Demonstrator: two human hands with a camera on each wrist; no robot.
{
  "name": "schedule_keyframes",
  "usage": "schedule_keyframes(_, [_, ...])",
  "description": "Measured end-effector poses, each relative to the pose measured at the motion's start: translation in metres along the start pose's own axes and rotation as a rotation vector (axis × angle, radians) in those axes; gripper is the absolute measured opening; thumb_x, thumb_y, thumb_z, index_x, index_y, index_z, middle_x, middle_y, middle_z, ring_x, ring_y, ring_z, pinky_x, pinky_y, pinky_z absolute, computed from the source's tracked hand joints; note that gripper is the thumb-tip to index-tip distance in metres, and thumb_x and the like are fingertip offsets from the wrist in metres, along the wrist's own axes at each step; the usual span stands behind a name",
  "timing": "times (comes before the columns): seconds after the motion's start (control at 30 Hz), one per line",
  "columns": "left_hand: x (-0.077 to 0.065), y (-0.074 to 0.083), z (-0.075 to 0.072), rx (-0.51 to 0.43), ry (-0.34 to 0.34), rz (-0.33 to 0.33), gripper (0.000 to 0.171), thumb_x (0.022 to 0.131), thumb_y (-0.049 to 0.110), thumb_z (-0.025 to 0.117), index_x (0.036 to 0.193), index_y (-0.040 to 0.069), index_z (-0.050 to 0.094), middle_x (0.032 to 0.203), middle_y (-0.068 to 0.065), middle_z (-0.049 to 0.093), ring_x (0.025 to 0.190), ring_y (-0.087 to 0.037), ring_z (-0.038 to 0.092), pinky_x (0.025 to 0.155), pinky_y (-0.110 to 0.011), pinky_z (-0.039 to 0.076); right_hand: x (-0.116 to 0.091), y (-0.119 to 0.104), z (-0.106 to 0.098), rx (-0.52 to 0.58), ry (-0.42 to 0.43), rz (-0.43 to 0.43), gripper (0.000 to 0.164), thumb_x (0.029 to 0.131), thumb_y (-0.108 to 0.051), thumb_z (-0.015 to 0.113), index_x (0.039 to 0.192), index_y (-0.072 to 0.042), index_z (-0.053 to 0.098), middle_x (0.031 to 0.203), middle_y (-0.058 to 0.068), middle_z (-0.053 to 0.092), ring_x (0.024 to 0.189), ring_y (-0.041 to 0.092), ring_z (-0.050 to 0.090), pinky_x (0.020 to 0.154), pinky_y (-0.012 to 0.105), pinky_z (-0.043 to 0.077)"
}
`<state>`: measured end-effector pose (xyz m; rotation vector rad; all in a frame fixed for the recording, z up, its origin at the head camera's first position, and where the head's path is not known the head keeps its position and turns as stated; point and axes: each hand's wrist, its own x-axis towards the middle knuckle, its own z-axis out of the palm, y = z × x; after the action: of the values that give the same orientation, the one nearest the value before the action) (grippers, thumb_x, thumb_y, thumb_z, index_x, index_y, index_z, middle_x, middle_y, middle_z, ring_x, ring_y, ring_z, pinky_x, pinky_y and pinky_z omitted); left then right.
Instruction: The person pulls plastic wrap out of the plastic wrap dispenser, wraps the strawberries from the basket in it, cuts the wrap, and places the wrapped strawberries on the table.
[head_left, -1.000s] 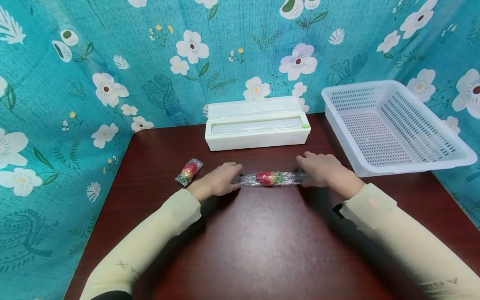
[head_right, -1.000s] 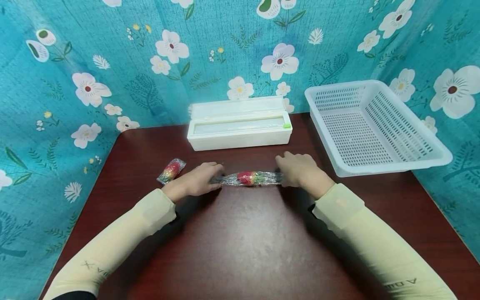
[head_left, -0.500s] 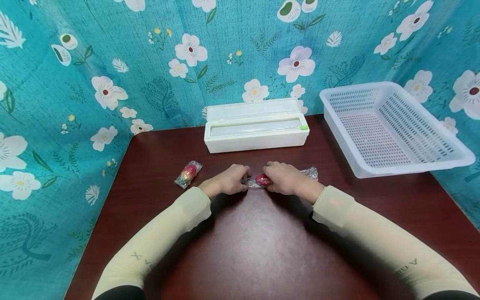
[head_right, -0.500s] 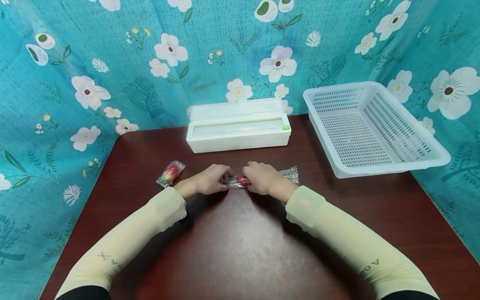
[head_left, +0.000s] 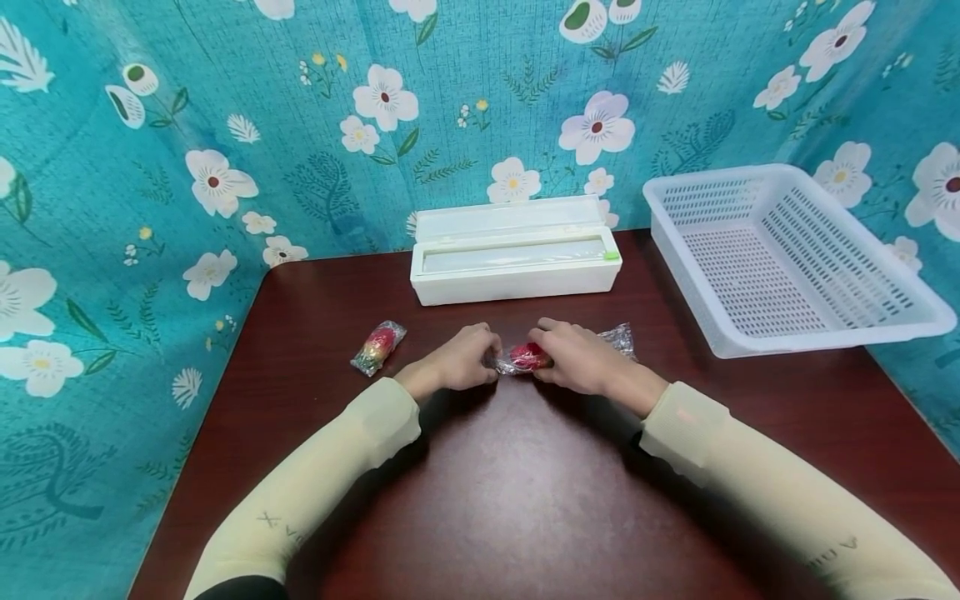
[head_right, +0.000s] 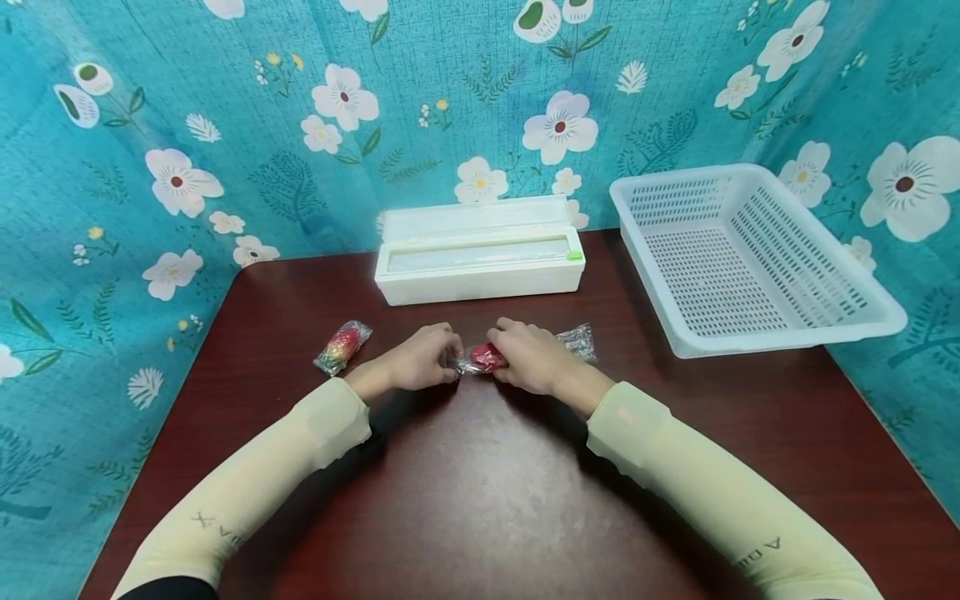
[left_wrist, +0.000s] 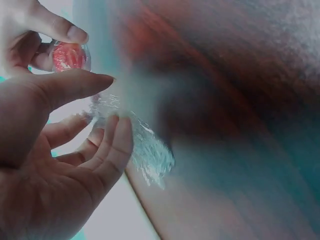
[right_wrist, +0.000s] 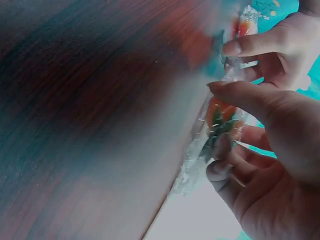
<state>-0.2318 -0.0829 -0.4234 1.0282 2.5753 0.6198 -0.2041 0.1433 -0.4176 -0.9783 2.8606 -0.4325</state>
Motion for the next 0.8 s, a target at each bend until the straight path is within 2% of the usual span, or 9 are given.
schedule_keyframes(0.07, [-0.001,0.001,-0.003,-0.034,0.038,0.008,0.018,0.083,0.004,0.078,0.097,0.002,0.067,0.094,-0.008,0.059,0.089,-0.018,0.058,0.079,-0.03,0.049,-0.003,0.0,-0.002,0.01,0.047,-0.009,0.039,0.084,-0.019,0.086,0.115,-0.003,0.068,0.101,0.005,0.06,0.075,0.013,0.063,0.065,0.032,0.055])
schedule_keyframes(0.23, [-0.005,0.004,-0.008,-0.215,0.101,0.021,0.025,0.082,-0.005,0.076,0.097,0.002,0.058,0.095,-0.01,0.064,0.083,-0.015,0.067,0.074,-0.024,0.055,-0.01,-0.001,-0.004,0.023,0.167,-0.058,0.045,0.084,-0.018,0.086,0.121,-0.005,0.065,0.105,0.005,0.062,0.075,0.013,0.063,0.066,0.032,0.056])
schedule_keyframes(0.4, [-0.01,0.006,-0.011,-0.359,0.134,0.027,0.032,0.081,-0.011,0.075,0.101,0.002,0.054,0.097,-0.012,0.066,0.087,-0.018,0.069,0.077,-0.027,0.058,-0.014,-0.002,-0.005,-0.007,0.265,-0.12,0.048,0.083,-0.02,0.087,0.121,-0.005,0.062,0.103,0.005,0.063,0.073,0.016,0.062,0.063,0.034,0.055])
schedule_keyframes(0.6, [-0.014,0.006,-0.012,-0.491,0.128,0.044,0.042,0.081,-0.015,0.072,0.114,0.0,0.052,0.106,-0.015,0.064,0.095,-0.02,0.066,0.085,-0.041,0.058,-0.016,-0.006,-0.005,-0.031,0.326,-0.164,0.046,0.081,-0.021,0.089,0.117,-0.009,0.064,0.101,0.001,0.062,0.067,0.012,0.06,0.057,0.031,0.052])
schedule_keyframes(0.7, [-0.015,0.007,-0.013,-0.575,0.102,0.054,0.053,0.081,-0.017,0.07,0.127,-0.001,0.049,0.116,-0.017,0.061,0.1,-0.022,0.064,0.089,-0.046,0.057,-0.016,-0.007,-0.005,-0.049,0.347,-0.183,0.045,0.081,-0.022,0.089,0.117,-0.011,0.064,0.1,-0.001,0.061,0.067,0.01,0.058,0.057,0.029,0.051])
schedule_keyframes(0.8, [-0.015,0.009,-0.013,-0.637,0.064,0.063,0.064,0.084,-0.018,0.066,0.139,0.002,0.043,0.128,-0.018,0.056,0.106,-0.026,0.064,0.094,-0.047,0.054,-0.016,-0.007,-0.004,-0.073,0.371,-0.205,0.045,0.081,-0.023,0.089,0.117,-0.012,0.064,0.102,-0.001,0.061,0.069,0.011,0.06,0.058,0.03,0.053])
